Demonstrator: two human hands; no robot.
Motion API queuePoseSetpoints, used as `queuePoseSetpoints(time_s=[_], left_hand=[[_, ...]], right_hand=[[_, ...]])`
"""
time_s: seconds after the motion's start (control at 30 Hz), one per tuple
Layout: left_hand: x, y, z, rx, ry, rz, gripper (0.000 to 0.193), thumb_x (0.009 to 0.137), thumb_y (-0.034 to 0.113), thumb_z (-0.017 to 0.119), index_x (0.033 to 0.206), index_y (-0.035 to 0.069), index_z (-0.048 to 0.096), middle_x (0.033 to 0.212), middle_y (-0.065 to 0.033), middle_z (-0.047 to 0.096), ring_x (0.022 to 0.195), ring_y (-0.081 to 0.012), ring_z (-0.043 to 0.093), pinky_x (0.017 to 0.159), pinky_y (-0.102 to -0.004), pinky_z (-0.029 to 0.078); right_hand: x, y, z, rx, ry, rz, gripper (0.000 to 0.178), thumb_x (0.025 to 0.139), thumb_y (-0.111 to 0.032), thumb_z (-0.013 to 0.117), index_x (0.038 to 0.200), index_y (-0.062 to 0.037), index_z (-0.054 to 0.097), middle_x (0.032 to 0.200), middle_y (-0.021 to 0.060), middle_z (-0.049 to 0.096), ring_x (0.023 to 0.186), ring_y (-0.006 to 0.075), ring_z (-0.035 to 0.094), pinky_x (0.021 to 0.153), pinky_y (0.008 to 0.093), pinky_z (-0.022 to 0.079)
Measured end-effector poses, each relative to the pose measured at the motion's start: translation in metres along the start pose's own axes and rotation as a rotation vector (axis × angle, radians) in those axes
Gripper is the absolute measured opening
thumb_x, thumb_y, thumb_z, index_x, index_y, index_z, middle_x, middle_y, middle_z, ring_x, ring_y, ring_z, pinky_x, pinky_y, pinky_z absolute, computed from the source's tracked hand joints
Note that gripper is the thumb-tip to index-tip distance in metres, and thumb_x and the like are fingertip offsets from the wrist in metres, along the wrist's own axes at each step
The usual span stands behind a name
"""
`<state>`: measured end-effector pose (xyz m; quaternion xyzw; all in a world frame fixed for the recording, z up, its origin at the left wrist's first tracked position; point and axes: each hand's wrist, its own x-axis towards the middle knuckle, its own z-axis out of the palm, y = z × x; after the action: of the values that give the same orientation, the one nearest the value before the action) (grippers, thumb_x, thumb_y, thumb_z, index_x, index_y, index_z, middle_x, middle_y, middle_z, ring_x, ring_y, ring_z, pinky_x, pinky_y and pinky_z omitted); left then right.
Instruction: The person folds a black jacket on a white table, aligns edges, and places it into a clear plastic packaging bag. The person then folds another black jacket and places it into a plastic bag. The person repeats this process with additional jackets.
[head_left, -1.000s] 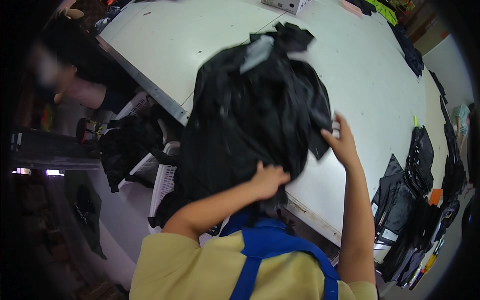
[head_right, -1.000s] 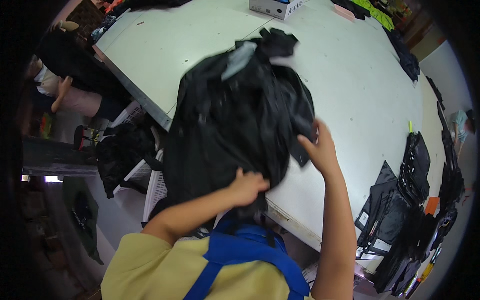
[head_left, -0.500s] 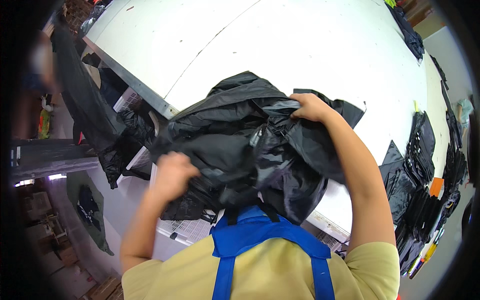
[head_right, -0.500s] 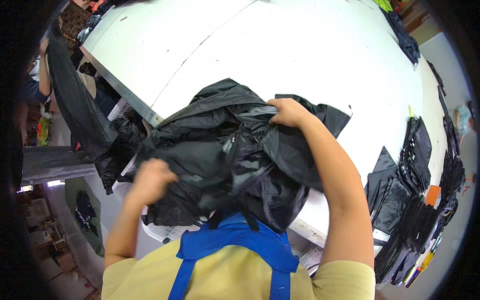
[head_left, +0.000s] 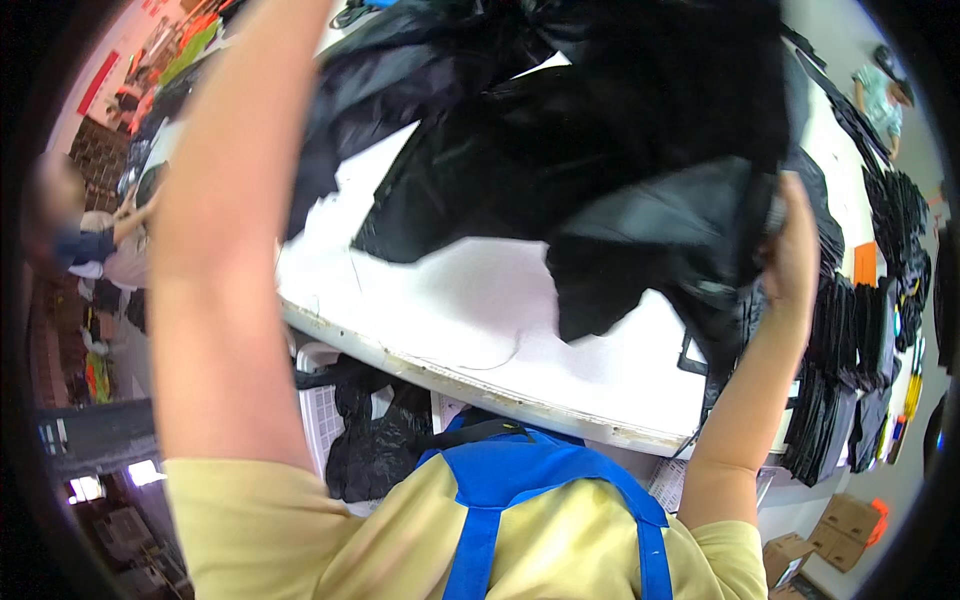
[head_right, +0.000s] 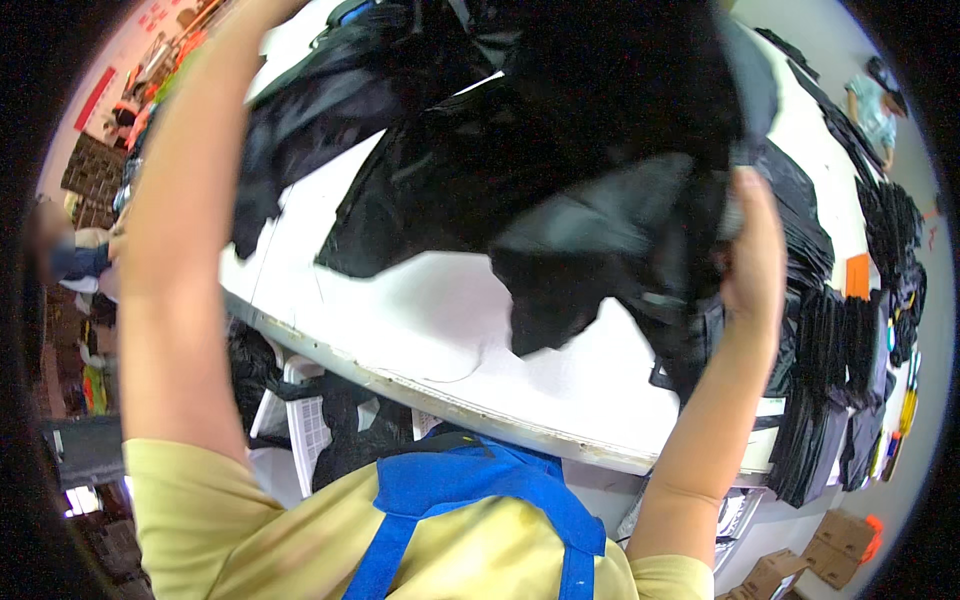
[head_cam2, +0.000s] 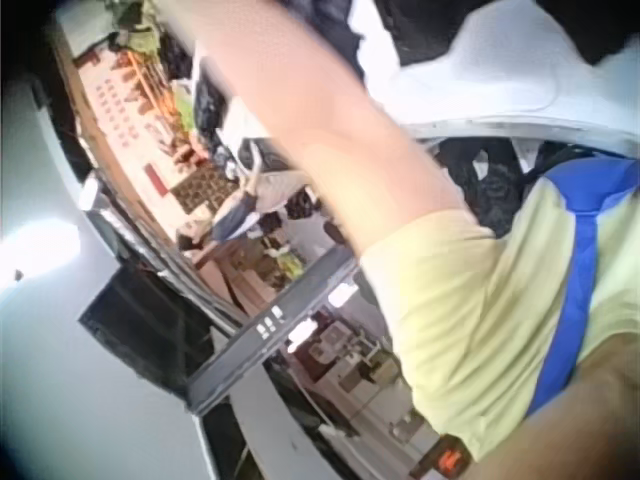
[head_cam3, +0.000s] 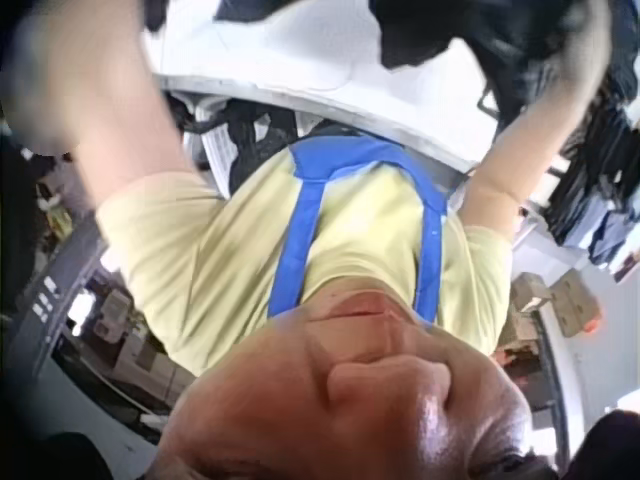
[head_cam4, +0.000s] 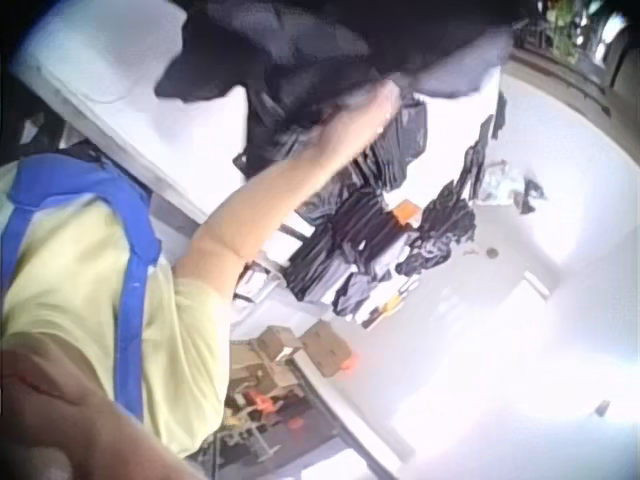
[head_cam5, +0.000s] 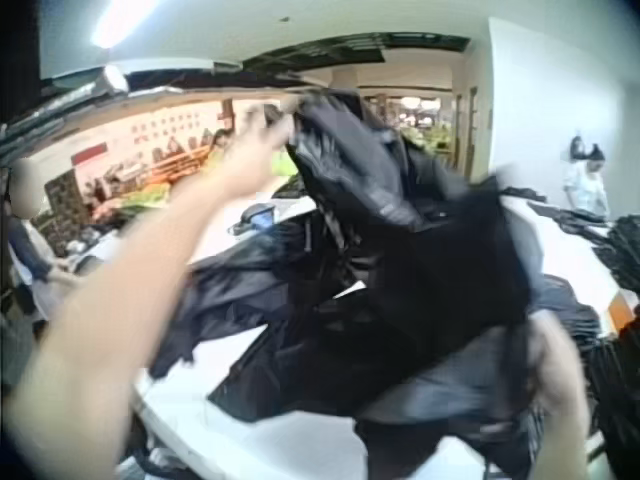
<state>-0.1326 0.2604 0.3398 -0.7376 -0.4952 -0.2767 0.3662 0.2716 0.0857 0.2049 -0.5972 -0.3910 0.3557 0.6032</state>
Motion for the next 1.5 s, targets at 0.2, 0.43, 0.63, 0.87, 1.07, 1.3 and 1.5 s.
queuePoseSetpoints(time_s=[0.2,0.43,0.63,0.87,1.07,1.3,1.5], left_hand=[[-0.214,0.199,0.103,-0.641,-0.765,-0.394,0.099,0.077,0.056,0.066,0.144,-0.002,0.024,0.148,-0.0274,0.026,0.137,-0.0390,0.028,0.113,-0.0402,0.023],[-0.302,0.241,0.083,-1.187,-1.237,-1.228,0.074,0.084,0.036,0.068,0.138,-0.001,0.035,0.129,-0.0188,0.052,0.116,-0.0262,0.054,0.097,-0.0352,0.045],[-0.232,0.220,0.047,-2.052,-1.211,-1.244,0.038,0.091,0.027,0.061,0.120,0.002,0.057,0.110,-0.0093,0.065,0.099,-0.0185,0.064,0.088,-0.0336,0.051],[-0.136,0.165,-0.004,-3.059,-0.679,-0.911,0.045,0.096,0.039,0.048,0.114,0.000,0.061,0.106,-0.0138,0.067,0.098,-0.0249,0.066,0.088,-0.0383,0.054],[-0.144,0.243,-0.054,-2.476,-0.899,-0.909,0.039,0.095,0.033,0.055,0.119,0.002,0.057,0.115,-0.0131,0.062,0.101,-0.0193,0.062,0.089,-0.0340,0.050],[-0.280,0.181,0.067,-1.364,-1.003,-0.555,0.031,0.094,0.023,0.055,0.119,0.007,0.059,0.110,-0.0147,0.063,0.102,-0.0245,0.061,0.091,-0.0344,0.047],[-0.391,0.052,0.107,-0.172,-1.294,-0.604,0.078,0.092,0.054,0.042,0.149,0.007,0.017,0.156,-0.0135,0.012,0.145,-0.0280,0.009,0.116,-0.0473,0.010]], right_hand=[[0.030,0.190,-0.038,-0.448,-0.192,0.218,0.061,0.087,-0.034,0.063,0.134,-0.0007,0.040,0.107,0.0102,0.061,0.078,0.0136,0.058,0.067,0.0267,0.044],[-0.060,0.222,-0.056,0.073,-0.050,0.781,0.071,0.086,-0.044,0.063,0.138,-0.0052,0.034,0.130,0.0180,0.050,0.112,0.0288,0.054,0.090,0.0401,0.042],[-0.045,0.228,-0.012,0.792,-0.460,0.577,0.061,0.093,-0.043,0.053,0.145,-0.0237,0.029,0.127,0.0014,0.056,0.120,0.0195,0.047,0.101,0.0421,0.032],[-0.050,0.235,0.020,0.575,-0.054,0.159,0.055,0.098,-0.041,0.044,0.146,-0.0186,0.028,0.149,-0.0006,0.033,0.136,0.0196,0.033,0.113,0.0389,0.024],[-0.070,0.174,0.019,0.580,-0.081,0.387,0.053,0.098,-0.043,0.040,0.144,-0.0169,0.031,0.146,0.0056,0.037,0.131,0.0214,0.039,0.110,0.0353,0.031],[-0.077,0.155,-0.124,0.322,0.051,0.378,0.051,0.098,-0.040,0.041,0.142,-0.0154,0.033,0.142,0.0066,0.040,0.128,0.0225,0.042,0.107,0.0360,0.033],[-0.060,0.159,-0.161,0.211,0.136,0.411,0.048,0.098,-0.037,0.042,0.140,-0.0141,0.036,0.139,0.0075,0.043,0.125,0.0234,0.045,0.106,0.0366,0.036]])
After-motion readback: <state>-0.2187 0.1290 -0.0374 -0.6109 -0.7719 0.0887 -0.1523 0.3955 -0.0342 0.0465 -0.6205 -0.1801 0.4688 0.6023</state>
